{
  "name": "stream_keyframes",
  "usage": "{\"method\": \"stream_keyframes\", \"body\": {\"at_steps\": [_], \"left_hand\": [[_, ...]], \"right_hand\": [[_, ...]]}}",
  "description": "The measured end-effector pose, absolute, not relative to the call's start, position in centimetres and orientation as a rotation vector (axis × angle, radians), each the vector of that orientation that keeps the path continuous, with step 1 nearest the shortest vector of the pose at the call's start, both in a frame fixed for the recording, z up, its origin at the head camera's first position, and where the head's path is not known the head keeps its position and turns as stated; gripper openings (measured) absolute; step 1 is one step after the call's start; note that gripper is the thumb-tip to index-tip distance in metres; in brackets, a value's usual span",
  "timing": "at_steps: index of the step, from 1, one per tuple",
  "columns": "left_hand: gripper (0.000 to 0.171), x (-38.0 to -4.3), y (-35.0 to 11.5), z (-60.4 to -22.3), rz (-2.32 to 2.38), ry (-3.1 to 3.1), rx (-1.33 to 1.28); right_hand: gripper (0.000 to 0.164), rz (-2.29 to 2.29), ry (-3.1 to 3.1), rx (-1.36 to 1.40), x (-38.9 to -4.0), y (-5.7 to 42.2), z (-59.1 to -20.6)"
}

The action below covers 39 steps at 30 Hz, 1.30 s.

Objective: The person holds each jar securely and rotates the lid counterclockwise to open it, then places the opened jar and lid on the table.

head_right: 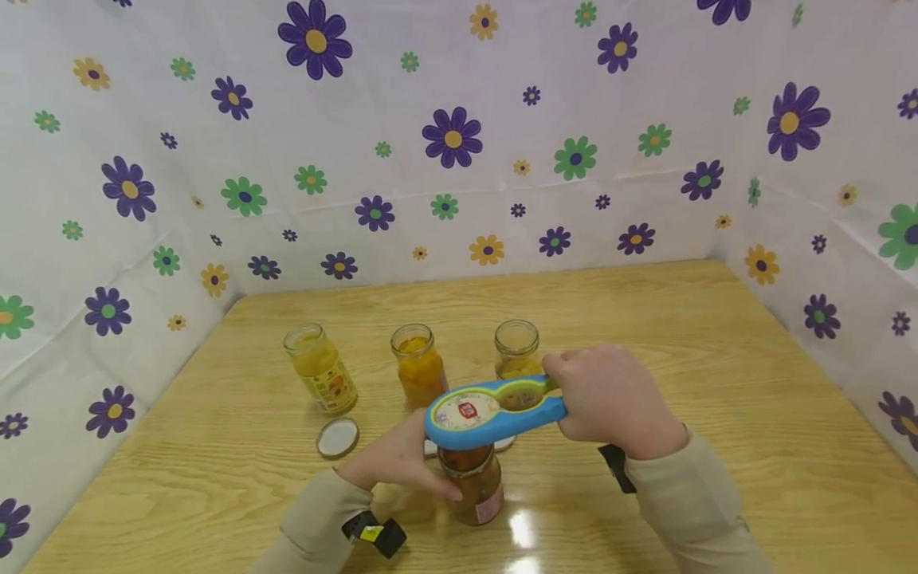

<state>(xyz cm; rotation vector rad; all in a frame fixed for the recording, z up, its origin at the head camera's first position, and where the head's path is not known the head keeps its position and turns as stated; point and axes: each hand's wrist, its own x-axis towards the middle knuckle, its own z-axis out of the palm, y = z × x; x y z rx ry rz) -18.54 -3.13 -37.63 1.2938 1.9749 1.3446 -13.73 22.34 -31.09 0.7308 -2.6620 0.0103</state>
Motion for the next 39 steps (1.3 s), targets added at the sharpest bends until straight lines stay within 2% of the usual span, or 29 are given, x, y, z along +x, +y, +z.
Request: {"method": "stream_keyframes", "body": {"at_steps": [4,12,23,34,39], "left_hand": [[0.064,-17.8,-2.8,-36.4,1.391,1.938,1.281],[0.060,-17.4,-1.9,-36.4,1.428,1.969,1.283],[0.055,-16.9,-0.3,-36.5,1.423,2.077,1.133],[0.055,-18.0,3.7,-39.1,1.501,2.086,1.204],[0.046,-18.7,5.6,-39.9,1.474,2.207,1.225]], "right_hand": [[0.021,0.017,-2.644,0.736,-13.7,22.5,-31.2],[0.021,0.010,-2.778,0.702,-13.4,22.6,-30.7],[0.021,0.100,-2.879,0.622,-13.5,24.4,-30.0],[0.015,0.152,-2.940,0.421,-13.2,28.4,-29.5],[0.015,0.194,-2.968,0.354,-13.0,29.9,-29.3]]}}
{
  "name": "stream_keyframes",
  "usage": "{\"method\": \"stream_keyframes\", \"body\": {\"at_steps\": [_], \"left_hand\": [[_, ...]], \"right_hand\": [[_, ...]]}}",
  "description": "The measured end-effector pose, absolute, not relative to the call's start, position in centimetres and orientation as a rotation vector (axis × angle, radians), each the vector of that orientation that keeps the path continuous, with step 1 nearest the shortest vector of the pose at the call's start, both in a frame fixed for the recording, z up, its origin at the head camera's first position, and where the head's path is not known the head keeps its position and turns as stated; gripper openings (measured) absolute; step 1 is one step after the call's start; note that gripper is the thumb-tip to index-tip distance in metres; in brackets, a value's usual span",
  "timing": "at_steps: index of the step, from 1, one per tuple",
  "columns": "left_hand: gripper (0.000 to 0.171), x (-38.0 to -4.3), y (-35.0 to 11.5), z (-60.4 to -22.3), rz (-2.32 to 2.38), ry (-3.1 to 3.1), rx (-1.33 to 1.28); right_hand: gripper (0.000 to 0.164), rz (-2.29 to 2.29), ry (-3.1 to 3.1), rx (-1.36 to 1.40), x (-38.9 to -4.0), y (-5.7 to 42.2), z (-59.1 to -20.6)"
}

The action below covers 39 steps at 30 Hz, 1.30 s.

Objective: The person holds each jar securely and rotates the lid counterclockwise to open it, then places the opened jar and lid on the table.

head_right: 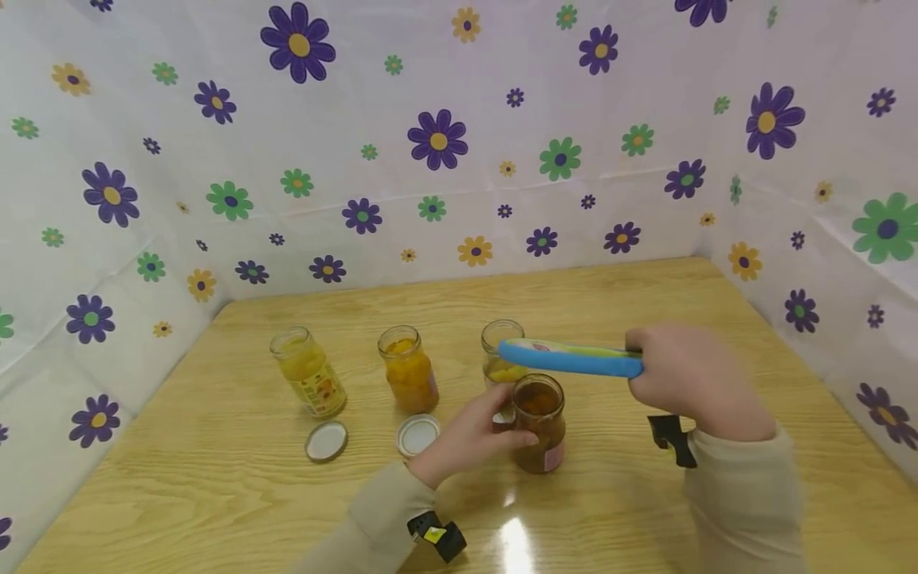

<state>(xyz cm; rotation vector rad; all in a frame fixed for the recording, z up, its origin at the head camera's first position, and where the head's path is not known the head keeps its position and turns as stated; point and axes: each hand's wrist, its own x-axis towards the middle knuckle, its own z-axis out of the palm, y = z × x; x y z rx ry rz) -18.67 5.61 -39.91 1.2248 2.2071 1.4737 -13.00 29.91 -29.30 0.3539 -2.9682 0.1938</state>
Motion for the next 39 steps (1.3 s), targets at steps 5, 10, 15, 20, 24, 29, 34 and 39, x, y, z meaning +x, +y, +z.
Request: {"method": "stream_keyframes", "body": {"at_steps": [5,10,15,20,24,29,34,39], "left_hand": [[0.043,-19.2,7.4,-39.7,1.451,2.325,1.173],[0.043,-19.8,9.3,-39.7,1.452,2.391,1.074],[0.043,-20.4,11.0,-39.7,1.431,2.484,1.022],[0.042,-20.9,12.3,-39.8,1.452,2.536,0.975],[0.041,-21.1,13.1,-39.8,1.503,2.529,0.964],[0.041,-21.4,13.8,-39.9,1.522,2.539,0.955],[0.041,-21.6,14.3,-39.8,1.519,2.562,0.929],[0.045,-21.7,14.7,-39.8,1.497,2.594,0.905]], "right_hand": [[0.012,0.240,-2.988,0.311,-13.1,31.0,-29.3],[0.009,0.264,-3.003,0.276,-13.2,31.8,-29.3],[0.009,0.339,-3.036,0.219,-13.2,32.5,-29.4],[0.009,0.355,-3.054,0.154,-13.3,33.2,-29.5],[0.010,0.387,-3.068,0.122,-13.3,33.8,-29.6],[0.009,0.391,-3.077,0.102,-13.6,34.2,-29.7],[0.009,0.402,-3.096,0.080,-13.8,34.5,-30.0],[0.011,0.424,-3.113,0.060,-14.0,34.8,-30.2]]}}
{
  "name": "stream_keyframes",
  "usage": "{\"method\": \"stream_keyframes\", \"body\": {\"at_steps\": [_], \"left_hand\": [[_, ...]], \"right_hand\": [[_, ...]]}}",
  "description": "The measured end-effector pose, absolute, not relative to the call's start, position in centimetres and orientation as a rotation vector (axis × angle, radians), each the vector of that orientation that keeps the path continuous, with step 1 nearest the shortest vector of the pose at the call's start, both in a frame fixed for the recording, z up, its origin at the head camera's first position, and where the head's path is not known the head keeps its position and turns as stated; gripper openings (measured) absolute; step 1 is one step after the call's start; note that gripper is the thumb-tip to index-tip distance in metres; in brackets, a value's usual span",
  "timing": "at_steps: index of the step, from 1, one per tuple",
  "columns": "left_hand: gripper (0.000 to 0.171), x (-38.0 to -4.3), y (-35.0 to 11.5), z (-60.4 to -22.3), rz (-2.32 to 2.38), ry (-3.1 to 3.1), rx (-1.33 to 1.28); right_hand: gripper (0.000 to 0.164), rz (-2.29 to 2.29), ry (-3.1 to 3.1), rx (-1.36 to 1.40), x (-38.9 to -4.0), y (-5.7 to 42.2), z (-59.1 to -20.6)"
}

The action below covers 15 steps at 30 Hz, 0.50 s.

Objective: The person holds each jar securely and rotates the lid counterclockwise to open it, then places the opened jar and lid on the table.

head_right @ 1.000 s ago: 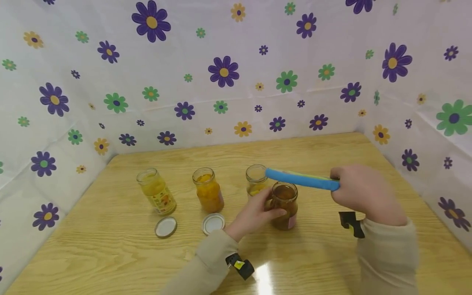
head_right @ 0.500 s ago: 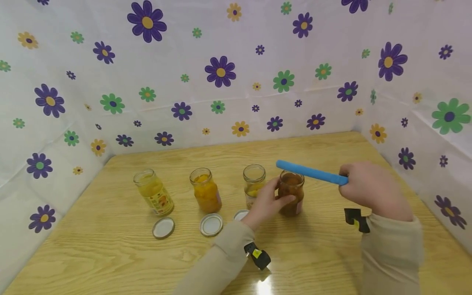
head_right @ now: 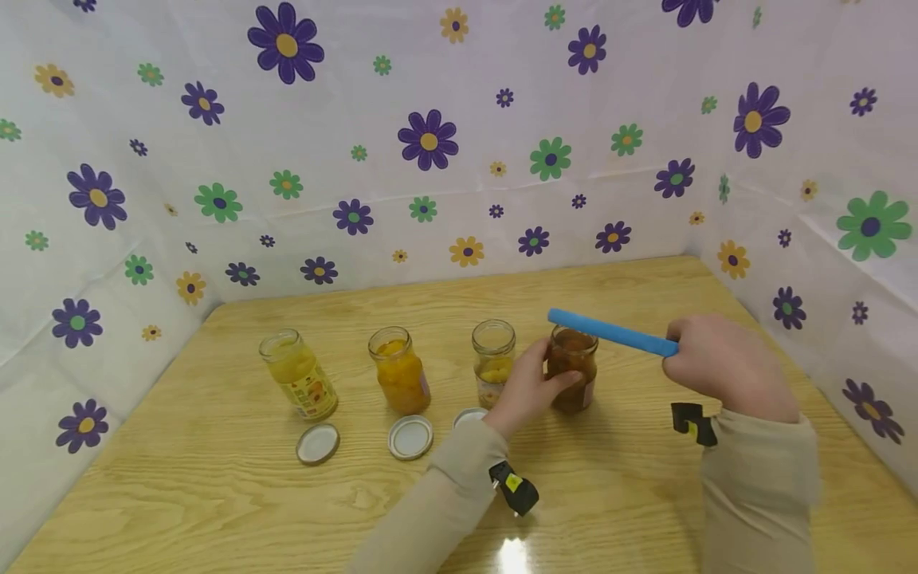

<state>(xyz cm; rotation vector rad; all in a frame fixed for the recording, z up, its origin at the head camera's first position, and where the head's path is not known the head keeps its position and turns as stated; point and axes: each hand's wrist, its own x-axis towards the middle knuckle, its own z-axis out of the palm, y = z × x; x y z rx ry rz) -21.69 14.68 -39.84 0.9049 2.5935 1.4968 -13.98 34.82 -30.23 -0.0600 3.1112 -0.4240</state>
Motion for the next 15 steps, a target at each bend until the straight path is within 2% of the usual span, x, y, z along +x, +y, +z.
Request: {"method": "stream_keyframes", "body": {"at_steps": [15], "left_hand": [[0.047,-21.99,15.33,-39.85,1.482,2.619,0.869]], "right_hand": [[0.012,-0.431,3.087,-0.033,-14.07,34.89,-30.32]]}}
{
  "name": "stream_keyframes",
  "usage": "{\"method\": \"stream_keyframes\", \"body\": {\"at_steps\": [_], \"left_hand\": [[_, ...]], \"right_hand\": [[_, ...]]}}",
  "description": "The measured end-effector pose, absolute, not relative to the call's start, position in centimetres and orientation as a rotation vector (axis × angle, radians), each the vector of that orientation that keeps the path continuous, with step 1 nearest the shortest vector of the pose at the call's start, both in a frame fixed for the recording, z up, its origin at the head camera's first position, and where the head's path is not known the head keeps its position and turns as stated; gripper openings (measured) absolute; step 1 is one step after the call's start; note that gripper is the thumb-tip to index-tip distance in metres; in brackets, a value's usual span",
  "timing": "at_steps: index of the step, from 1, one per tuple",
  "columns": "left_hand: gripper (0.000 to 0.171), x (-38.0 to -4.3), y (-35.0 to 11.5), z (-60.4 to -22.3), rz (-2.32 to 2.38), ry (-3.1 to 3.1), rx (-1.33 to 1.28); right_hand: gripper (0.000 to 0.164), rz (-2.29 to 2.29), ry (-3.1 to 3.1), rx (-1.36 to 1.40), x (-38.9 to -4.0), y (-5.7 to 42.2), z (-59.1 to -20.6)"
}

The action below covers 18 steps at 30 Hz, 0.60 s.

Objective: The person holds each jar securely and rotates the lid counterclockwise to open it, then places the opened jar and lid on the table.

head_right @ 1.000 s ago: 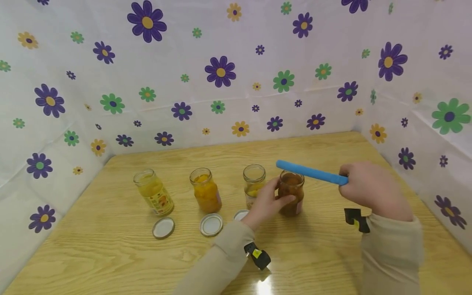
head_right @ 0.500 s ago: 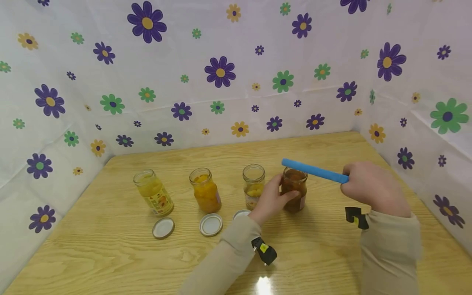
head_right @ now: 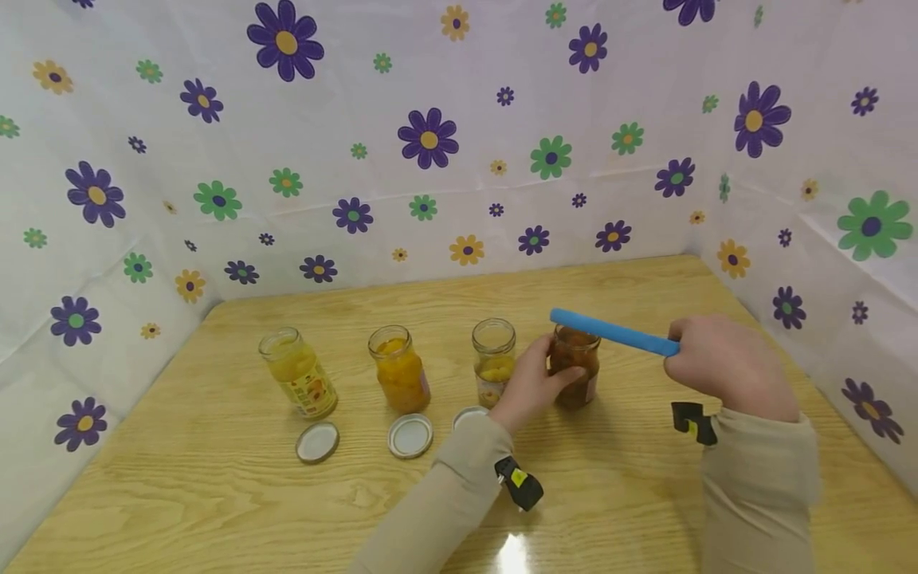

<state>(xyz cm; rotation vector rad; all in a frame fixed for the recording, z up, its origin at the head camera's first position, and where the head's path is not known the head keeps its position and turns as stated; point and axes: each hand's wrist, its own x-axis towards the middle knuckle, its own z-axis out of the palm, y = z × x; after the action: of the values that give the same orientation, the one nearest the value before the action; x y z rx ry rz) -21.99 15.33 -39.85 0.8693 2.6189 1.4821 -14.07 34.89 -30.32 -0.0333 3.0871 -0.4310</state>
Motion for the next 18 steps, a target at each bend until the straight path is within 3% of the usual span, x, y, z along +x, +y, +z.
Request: {"method": "stream_keyframes", "body": {"at_steps": [18], "left_hand": [[0.044,-21.95,15.47,-39.82,1.511,2.621,0.868]], "right_hand": [[0.014,-0.417,3.082,-0.016,-14.08,34.68,-30.28]]}}
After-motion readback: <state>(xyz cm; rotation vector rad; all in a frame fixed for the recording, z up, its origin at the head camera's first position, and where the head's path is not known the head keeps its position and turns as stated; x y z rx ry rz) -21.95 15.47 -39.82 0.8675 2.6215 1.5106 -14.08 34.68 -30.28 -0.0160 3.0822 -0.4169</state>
